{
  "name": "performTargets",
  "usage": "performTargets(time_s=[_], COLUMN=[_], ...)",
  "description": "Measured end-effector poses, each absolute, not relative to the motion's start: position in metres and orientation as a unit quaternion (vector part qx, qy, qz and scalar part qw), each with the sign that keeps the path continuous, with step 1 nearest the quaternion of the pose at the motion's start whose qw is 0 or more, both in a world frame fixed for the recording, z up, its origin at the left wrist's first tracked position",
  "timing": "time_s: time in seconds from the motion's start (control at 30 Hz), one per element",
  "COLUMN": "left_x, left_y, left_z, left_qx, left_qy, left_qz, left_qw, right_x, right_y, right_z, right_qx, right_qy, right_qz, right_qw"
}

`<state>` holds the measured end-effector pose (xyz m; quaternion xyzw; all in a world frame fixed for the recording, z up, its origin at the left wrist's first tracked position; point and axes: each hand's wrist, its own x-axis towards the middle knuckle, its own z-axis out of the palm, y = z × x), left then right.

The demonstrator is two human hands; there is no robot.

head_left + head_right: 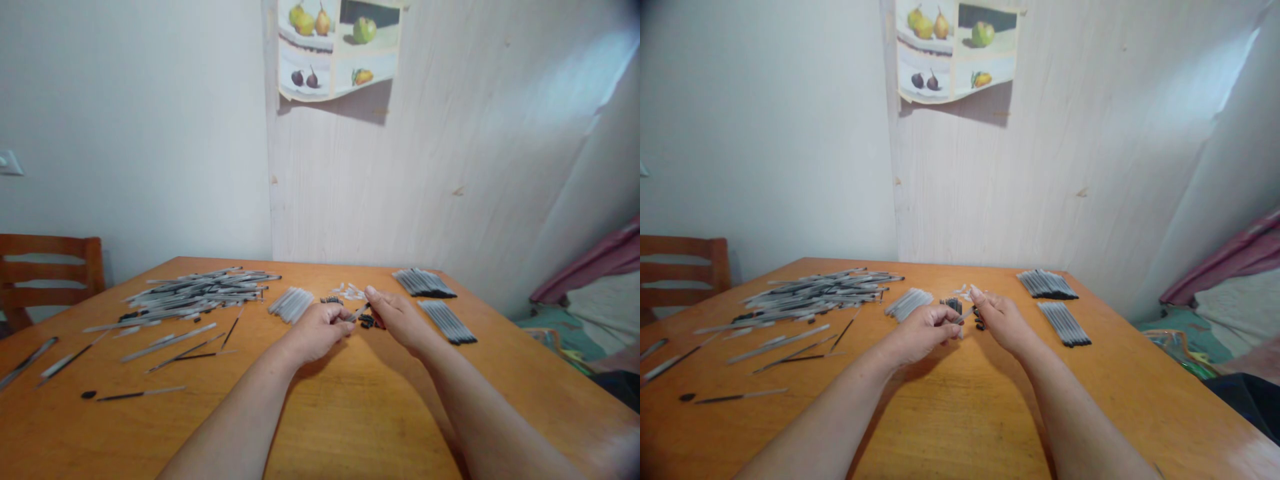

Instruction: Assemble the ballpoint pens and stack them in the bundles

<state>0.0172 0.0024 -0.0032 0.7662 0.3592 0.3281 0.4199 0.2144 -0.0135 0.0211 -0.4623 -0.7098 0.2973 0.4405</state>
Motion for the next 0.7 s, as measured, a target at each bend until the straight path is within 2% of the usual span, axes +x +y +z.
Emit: performTargets(time_s=[0.2, 0.3, 0.47, 0.7], left_x=[0.018, 0.018, 0.017, 0.018], left_y=[-0.001, -0.003, -0.003, 0.000], left_z=[0.004, 0.007, 0.006, 0.000], left_qx=[0.731, 0.717, 0.729, 0.787], left_qy=[0.362, 0.367, 0.372, 0.376], left_qz=[0.334, 0.336, 0.326, 0.334], left_qw=[0.471, 0.488, 0.473, 0.359], right_x=[0.218, 0.218, 0.215, 0.215], right_y=[-0.018, -0.019, -0.019, -0.006], right_z=[0.028, 0.028, 0.026, 0.014], right_qx=[-0.441, -0.421, -0.450, -0.465], right_qy=[-0.647, -0.654, -0.680, -0.729], right_qz=[0.406, 0.421, 0.362, 0.233], right_qw=[0.471, 0.467, 0.452, 0.446])
